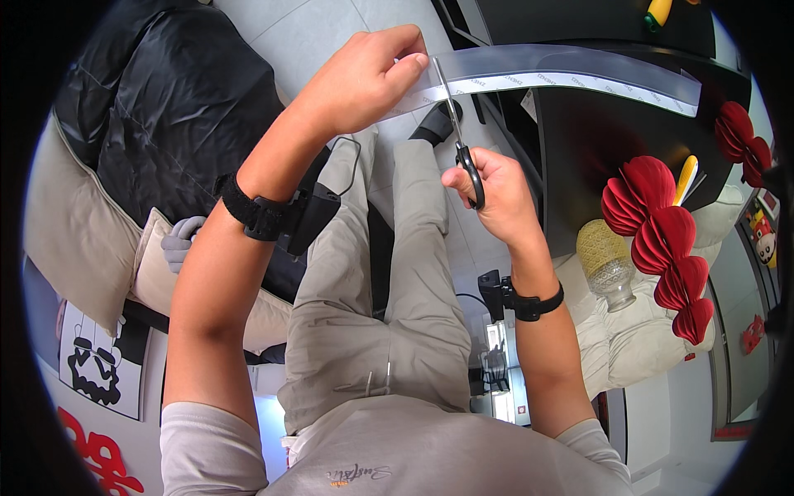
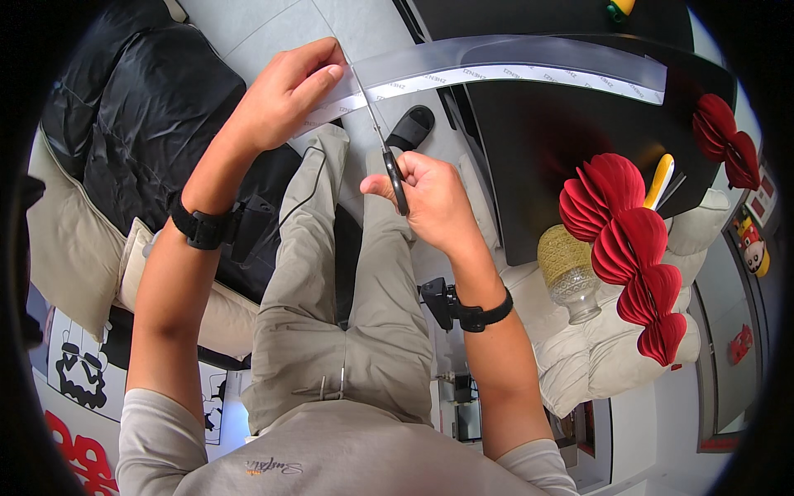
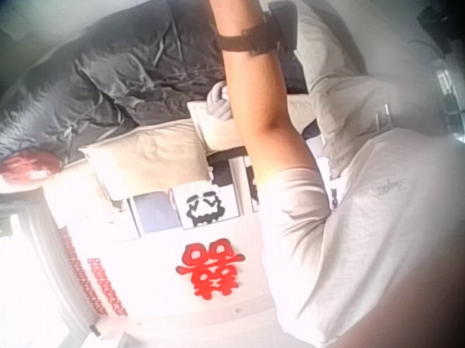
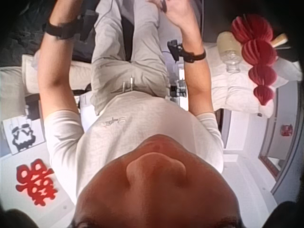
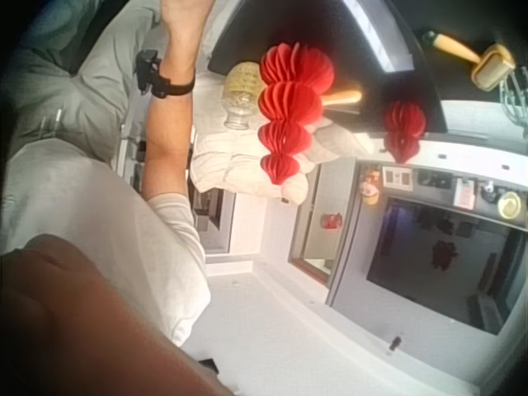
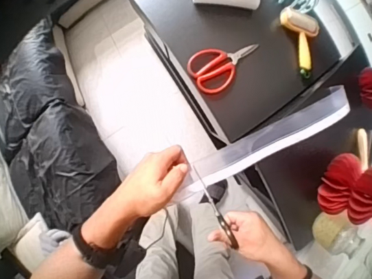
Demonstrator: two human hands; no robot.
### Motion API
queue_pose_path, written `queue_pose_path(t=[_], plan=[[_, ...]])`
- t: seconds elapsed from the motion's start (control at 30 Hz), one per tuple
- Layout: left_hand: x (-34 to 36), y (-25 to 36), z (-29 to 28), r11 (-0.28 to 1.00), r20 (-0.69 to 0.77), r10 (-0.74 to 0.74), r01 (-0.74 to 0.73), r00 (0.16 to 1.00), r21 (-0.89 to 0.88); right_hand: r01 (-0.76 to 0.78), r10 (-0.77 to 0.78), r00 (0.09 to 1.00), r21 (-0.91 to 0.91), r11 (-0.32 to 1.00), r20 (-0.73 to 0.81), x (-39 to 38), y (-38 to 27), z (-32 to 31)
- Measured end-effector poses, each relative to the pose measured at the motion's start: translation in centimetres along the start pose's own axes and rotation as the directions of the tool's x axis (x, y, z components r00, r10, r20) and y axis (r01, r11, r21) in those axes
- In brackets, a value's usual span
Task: The person cuts a flexible LED strip with scissors, peels off the backing, and adheres it to the frame of a glass-top aquarium. They press the strip along the edge and adjust the aquarium lid afterward.
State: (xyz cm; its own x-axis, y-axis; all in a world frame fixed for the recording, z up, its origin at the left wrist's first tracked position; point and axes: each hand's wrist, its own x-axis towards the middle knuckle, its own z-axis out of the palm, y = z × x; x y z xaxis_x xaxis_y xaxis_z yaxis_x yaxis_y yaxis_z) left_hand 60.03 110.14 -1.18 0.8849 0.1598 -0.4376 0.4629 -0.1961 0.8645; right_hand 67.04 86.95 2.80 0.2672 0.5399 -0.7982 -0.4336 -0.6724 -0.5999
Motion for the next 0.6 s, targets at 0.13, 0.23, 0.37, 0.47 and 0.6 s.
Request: queue_pose_path(t=[0.13,0.23,0.37,0.47,0.6], plan=[[0.0,0.1,0.1,1.0,-0.01,0.007,-0.007,1.0,-0.004,-0.05,0.049,0.999,0.084,0.995,0.014,0.0,-0.3,0.1],[-0.2,0.3,0.5,1.0,0.02,-0.001,0.0,1.0,0.006,-0.067,0.065,0.998,0.077,0.995,0.028,0.2,-0.7,0.1],[-0.1,0.4,0.5,1.0,0.039,-0.013,0.014,0.999,-0.026,-0.07,0.068,0.997,0.061,0.996,0.024,0.4,-1.1,0.1],[0.0,0.4,0.5,1.0,0.029,-0.003,0.004,1.0,-0.024,-0.058,0.057,0.998,0.045,0.997,0.022,0.4,-1.1,0.1],[0.0,0.3,0.5,1.0,0.026,0.0,0.001,1.0,-0.018,-0.034,0.034,0.999,0.035,0.999,0.011,0.5,-0.7,0.1]])
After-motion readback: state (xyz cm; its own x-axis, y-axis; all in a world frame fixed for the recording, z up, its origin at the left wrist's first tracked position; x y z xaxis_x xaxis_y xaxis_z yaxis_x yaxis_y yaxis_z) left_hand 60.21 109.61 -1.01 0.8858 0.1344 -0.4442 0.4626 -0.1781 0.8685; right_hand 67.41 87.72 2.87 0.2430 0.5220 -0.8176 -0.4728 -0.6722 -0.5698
